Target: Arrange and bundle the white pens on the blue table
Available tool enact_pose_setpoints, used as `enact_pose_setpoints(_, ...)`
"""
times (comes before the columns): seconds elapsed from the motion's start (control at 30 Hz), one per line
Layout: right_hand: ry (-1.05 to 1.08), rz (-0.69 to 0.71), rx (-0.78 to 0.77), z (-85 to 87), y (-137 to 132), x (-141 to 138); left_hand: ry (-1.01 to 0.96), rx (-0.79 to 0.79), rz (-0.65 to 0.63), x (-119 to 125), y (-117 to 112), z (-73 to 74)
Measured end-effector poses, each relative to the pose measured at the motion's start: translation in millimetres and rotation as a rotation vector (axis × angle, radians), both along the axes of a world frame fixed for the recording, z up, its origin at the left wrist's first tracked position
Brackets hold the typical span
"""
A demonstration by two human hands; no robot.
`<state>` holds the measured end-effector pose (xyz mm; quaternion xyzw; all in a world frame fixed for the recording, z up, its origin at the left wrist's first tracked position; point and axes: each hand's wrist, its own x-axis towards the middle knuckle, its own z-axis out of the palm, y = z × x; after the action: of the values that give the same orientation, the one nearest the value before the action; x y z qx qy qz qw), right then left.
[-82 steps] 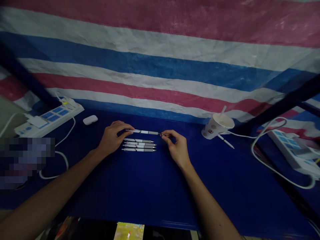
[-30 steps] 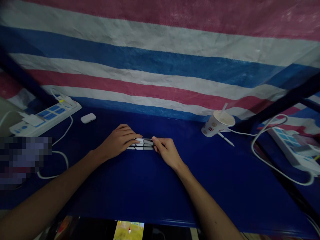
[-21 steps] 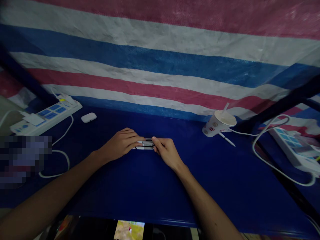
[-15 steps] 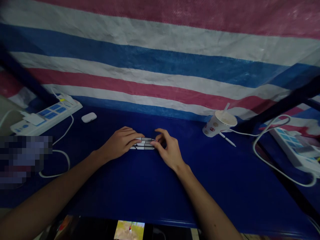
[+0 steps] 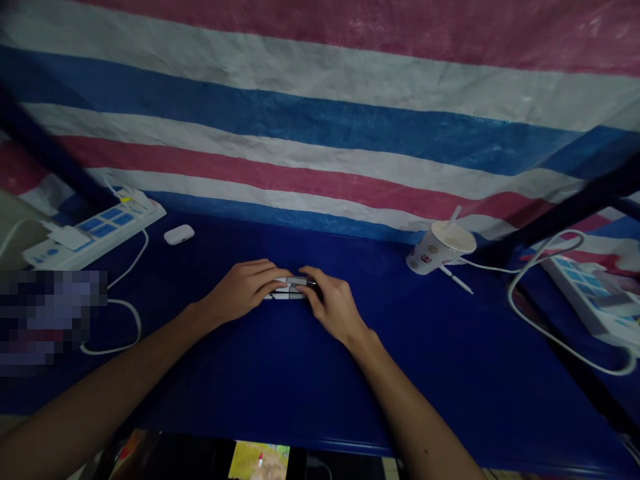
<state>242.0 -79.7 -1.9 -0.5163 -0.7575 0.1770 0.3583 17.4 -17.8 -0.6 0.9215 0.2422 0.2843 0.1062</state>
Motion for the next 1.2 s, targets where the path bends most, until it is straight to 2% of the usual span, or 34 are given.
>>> enact_pose_setpoints(0.1, 0.021, -0.043, 0.057, 0.8, 0.4, 4.1, -0.019, -0.015, 0.029, -3.8, 2.8, 1.6)
enact_pose_setpoints(0.23, 0.008, 0.008, 0.124, 1.5, 0.4, 5.7, -0.02, -0.034, 0.022, -4.7, 2.7, 2.3)
enact_pose_setpoints(0.53, -0.067, -0.043, 0.011, 4.4, 0.7, 3.7, -0.014, -0.013, 0.007, -2.3, 1.4, 0.8)
enact_pose_setpoints(0.67, 0.003, -0.024, 0.039, 1.8, 1.1, 5.5, -0.012, -0.033, 0.029, -4.9, 3.6, 0.2)
enact_pose_setpoints(0.8, -0.014, 0.008, 0.08, -0.7, 0.6, 2.9, 0.022, -0.049, 0.028, -4.8, 1.3, 0.4)
enact_pose_setpoints(1.03, -0.107, -0.016, -0.033, 3.1, 0.1, 0.6, 0.074, 0.005, 0.022, 1.0, -5.4, 1.9)
enact_pose_setpoints(1.2, -0.039, 0.027, -0.024, 4.3, 0.2, 5.8, 0.081, -0.007, 0.046, 1.2, -4.2, 1.9)
